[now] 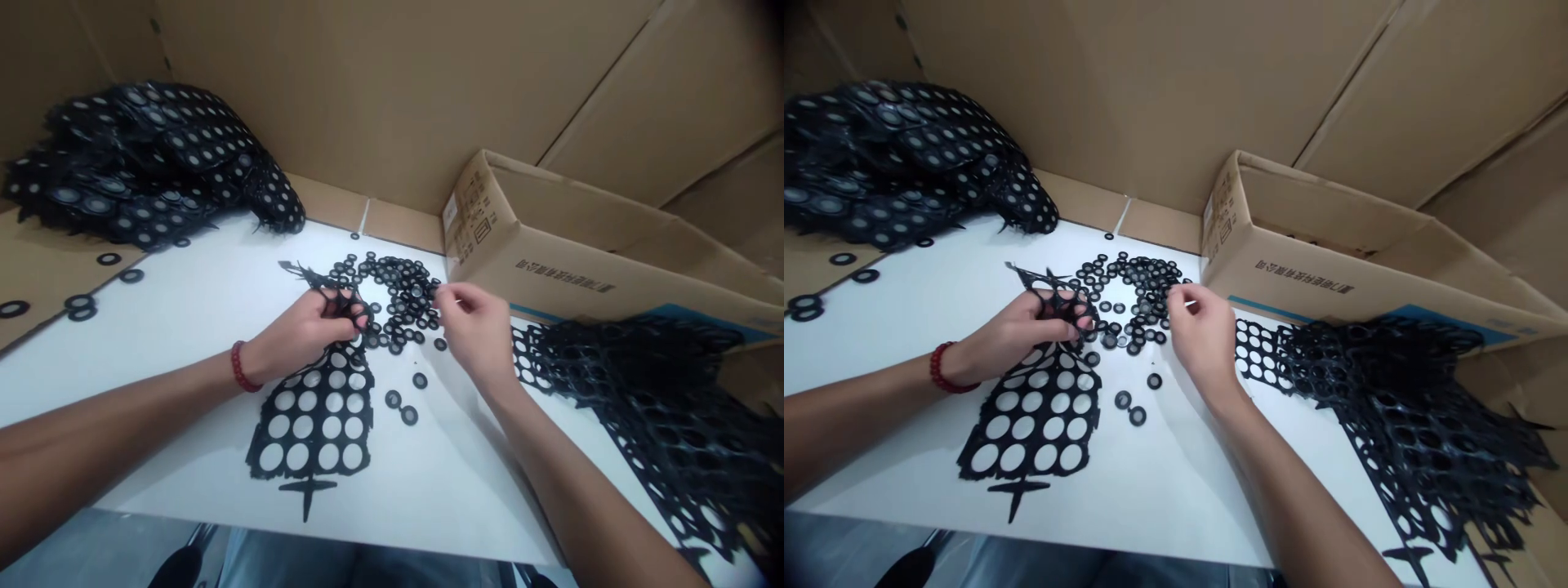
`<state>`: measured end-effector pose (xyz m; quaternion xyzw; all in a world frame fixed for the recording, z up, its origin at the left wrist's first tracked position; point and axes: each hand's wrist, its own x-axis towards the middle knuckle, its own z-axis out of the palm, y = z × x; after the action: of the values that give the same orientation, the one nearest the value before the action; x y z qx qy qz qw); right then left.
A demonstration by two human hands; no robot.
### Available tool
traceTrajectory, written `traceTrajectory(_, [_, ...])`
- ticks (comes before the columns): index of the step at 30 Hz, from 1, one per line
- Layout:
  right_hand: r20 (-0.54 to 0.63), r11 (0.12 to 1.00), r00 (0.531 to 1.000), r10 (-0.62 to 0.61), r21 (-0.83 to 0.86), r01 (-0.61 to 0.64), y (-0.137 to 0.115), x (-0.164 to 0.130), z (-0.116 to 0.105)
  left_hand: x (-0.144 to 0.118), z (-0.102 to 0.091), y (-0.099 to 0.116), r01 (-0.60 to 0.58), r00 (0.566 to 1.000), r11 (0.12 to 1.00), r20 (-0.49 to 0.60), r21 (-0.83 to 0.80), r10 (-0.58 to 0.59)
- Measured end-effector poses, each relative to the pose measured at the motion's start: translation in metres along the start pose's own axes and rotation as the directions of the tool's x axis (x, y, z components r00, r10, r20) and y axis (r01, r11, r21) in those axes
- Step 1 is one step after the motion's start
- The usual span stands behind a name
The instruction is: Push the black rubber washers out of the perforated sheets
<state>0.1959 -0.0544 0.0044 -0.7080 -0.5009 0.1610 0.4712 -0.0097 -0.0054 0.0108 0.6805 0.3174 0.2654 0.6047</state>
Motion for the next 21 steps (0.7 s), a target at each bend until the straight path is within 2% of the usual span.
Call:
traceTrajectory(2, [0.126, 0.949, 0.977, -0.173, -0.246, 0.199, 0.002, -0.001, 0.000, 0.000, -0.001, -0.001, -0.008, 1.000, 0.997, 0.020, -0.080, 0.009])
traceTrajectory(3, [0.192, 0.917, 0.952, -0.240, -0.276, 0.287, 0.001, -0.004, 0.001, -0.001, 0.000, -0.001, -0.017, 0.999, 0.996, 0.038, -0.089, 0.020])
traceTrajectory(4, [0.234, 0.901, 0.925, -0.299, -0.250, 0.354, -0.002, -0.009, 0.002, -0.001, 0.000, 0.000, -0.030, 0.998, 0.997, 0.052, -0.076, 0.034])
traceTrajectory(6, [0.257, 0.896, 0.880, -0.400, -0.093, 0.434, -0.010, -0.018, 0.004, -0.001, 0.002, 0.002, -0.051, 0.997, 0.998, 0.057, -0.025, 0.053])
traceTrajectory(8, [0.274, 0.886, 0.847, -0.455, 0.041, 0.462, -0.018, -0.027, 0.006, -0.001, 0.004, 0.003, -0.052, 0.996, 0.999, 0.071, -0.011, 0.052])
traceTrajectory(11, [0.297, 0.868, 0.819, -0.491, 0.089, 0.488, -0.024, -0.035, 0.010, 0.000, 0.007, 0.002, -0.030, 0.990, 0.996, 0.133, -0.086, 0.041])
traceTrajectory(13, [0.304, 0.900, 0.848, -0.435, 0.169, 0.402, -0.025, -0.036, 0.012, 0.000, 0.007, 0.000, -0.008, 0.985, 0.990, 0.171, -0.143, 0.032])
traceTrajectory(16, [0.377, 0.931, 0.898, -0.227, 0.354, 0.087, -0.026, -0.035, 0.013, -0.001, 0.006, -0.002, 0.027, 0.975, 0.979, 0.221, -0.203, 0.019])
traceTrajectory(18, [0.445, 0.910, 0.889, -0.110, 0.404, -0.089, -0.028, -0.035, 0.013, -0.001, 0.005, -0.003, 0.033, 0.970, 0.974, 0.241, -0.224, 0.023])
traceTrajectory(21, [0.490, 0.868, 0.872, -0.018, 0.440, -0.229, -0.030, -0.036, 0.015, -0.001, 0.004, -0.004, 0.019, 0.967, 0.975, 0.251, -0.222, 0.039])
